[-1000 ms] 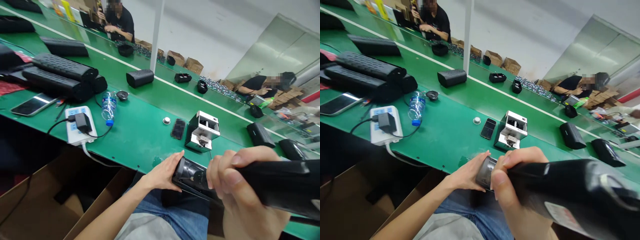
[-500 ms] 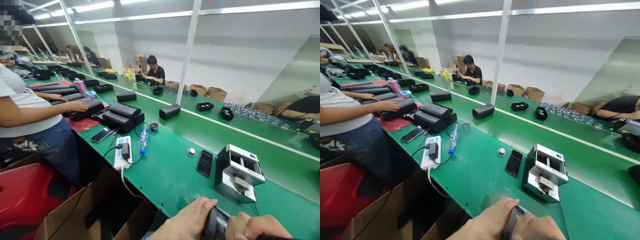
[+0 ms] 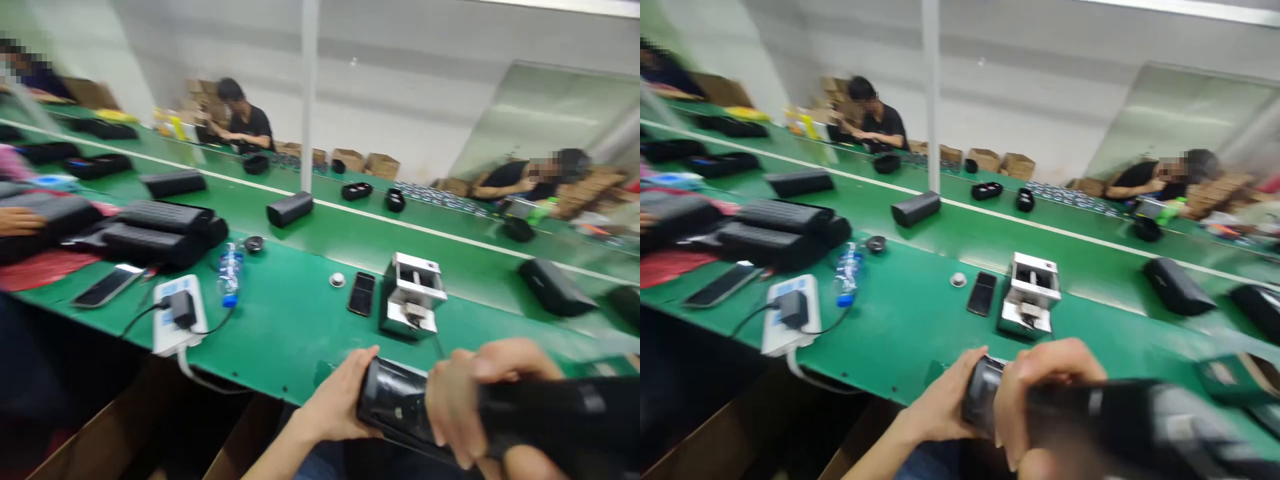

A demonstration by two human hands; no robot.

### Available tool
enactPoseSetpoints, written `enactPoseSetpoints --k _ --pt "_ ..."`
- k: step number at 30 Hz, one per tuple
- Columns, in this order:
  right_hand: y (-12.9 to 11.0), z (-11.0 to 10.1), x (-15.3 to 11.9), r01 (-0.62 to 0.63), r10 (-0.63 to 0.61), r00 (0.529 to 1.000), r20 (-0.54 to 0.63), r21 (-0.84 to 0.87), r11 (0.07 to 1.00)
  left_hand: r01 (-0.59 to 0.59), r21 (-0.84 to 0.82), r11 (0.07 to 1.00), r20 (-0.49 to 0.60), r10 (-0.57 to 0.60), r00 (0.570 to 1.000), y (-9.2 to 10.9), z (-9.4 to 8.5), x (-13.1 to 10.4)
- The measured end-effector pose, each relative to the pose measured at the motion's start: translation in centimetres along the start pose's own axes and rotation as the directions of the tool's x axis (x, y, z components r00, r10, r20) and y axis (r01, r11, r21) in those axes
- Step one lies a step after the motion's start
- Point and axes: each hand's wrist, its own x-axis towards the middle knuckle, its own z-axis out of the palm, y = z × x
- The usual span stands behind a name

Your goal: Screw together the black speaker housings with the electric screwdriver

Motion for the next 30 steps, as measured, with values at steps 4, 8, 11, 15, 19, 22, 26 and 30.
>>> enactPoseSetpoints --k 4,8,11,15,19,22,26,30 --pt "-3.0 -2.0 5.1 0.231 -0.241 0.945 -0.221 -0.072 0.97 0.044 -0.032 0.999 0.044 -0.042 0.998 0.8 -1.2 -0.4" --pt "-0.2 -5.5 9.5 0.289 -0.358 0.867 -0.346 -0.236 0.928 0.092 -0.02 0.996 0.067 -0.091 0.994 1.4 -1.6 -0.4" --pt "2.9 -6.4 11.6 0.269 -0.349 0.861 -0.371 -0.251 0.93 0.115 -0.005 0.993 0.062 -0.115 0.991 1.6 -1.7 -0.4" --pt "5.4 -6.1 12.7 0.165 -0.274 0.893 -0.358 -0.307 0.937 0.116 0.006 0.993 0.064 -0.116 0.991 1.6 -1.9 -0.5" --pt "6.4 -5.9 12.7 0.09 -0.21 0.896 -0.39 -0.305 0.948 0.138 0.015 0.99 0.068 -0.139 0.988 1.6 -1.9 -0.7" --pt "6.2 -6.0 12.6 0.097 -0.217 0.889 -0.404 -0.296 0.95 0.14 0.012 0.99 0.066 -0.14 0.988 1.6 -1.9 -0.7" --pt "5.4 -6.0 12.6 0.147 -0.263 0.88 -0.395 -0.3 0.943 0.14 0.008 0.99 0.06 -0.14 0.988 1.5 -1.9 -0.6" --pt "5.5 -6.0 12.8 0.135 -0.261 0.883 -0.39 -0.322 0.937 0.153 0.0 0.988 0.057 -0.152 0.987 1.6 -1.9 -0.6"
